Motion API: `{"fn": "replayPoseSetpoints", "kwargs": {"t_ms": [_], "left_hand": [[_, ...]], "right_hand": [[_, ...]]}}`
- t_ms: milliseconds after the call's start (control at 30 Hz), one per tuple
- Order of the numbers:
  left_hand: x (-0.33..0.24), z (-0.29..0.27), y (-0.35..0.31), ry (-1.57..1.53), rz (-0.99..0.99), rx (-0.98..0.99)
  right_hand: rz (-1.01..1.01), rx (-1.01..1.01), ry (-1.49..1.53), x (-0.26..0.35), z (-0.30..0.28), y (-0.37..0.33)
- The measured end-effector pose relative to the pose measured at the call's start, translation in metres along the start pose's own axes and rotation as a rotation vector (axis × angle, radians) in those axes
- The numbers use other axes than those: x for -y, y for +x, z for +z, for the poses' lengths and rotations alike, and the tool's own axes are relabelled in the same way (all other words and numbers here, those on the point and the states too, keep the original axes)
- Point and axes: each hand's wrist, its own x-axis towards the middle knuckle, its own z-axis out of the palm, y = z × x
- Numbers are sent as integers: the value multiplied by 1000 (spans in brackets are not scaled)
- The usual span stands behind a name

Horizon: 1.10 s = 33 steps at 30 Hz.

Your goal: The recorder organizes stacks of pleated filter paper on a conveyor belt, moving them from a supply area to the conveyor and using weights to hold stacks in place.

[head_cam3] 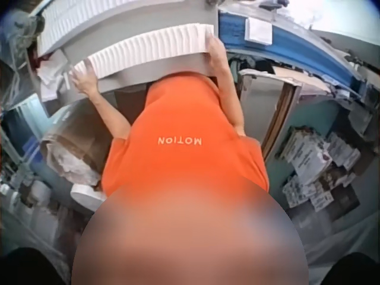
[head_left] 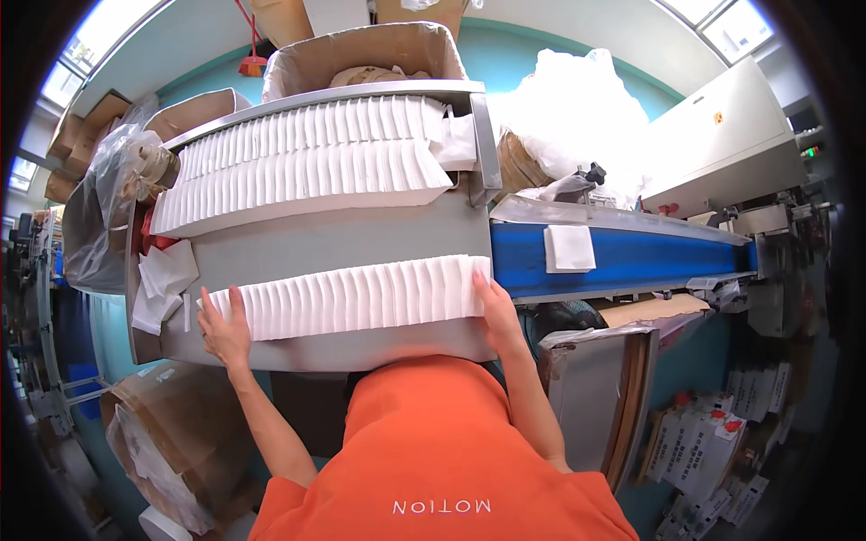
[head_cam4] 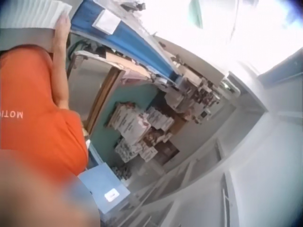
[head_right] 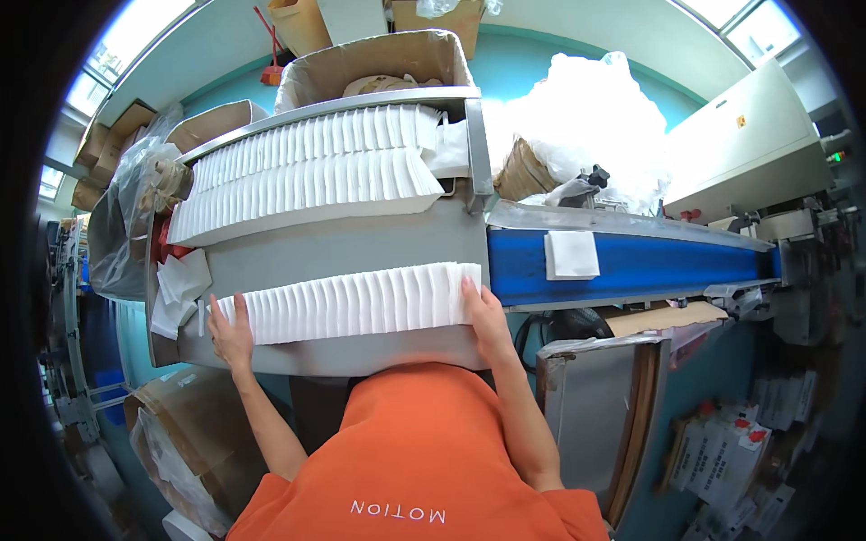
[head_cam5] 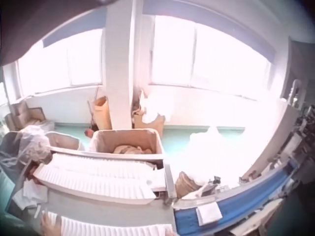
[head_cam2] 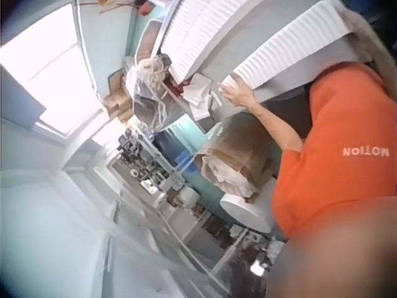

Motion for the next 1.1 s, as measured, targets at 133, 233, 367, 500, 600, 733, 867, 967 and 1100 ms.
{"fn": "replayPoseSetpoints", "kwargs": {"t_ms": [133, 233, 367, 500, 600, 733, 867, 967, 1100], "left_hand": [[-6, 1, -4, -24, 7, 4], [-7, 0, -4, -36, 14, -8], [-3, 5, -1, -28, 23, -25], [-12, -1, -5, -26, 3, -9], [-14, -2, -6, -23, 9, -8], [-14, 1, -4, -27, 35, -18], [-30, -10, -9, 62, -9, 6], [-51, -1, -17, 99, 252, -380], [-179, -10, -104, -564, 817, 72]], "right_hand": [[-176, -35, -347, 6, -2, -11], [-302, -82, -474, 8, 1, -4], [73, 6, 44, 1, -14, 0], [288, 116, 166, -1, -31, -11], [-6, -99, 303, 3, -35, -7], [-166, -125, 99, -1, -43, 11], [-230, -54, -101, 8, -22, 10], [-244, -71, -138, 1, -18, 14], [-294, -128, -110, -3, -16, 13]]}}
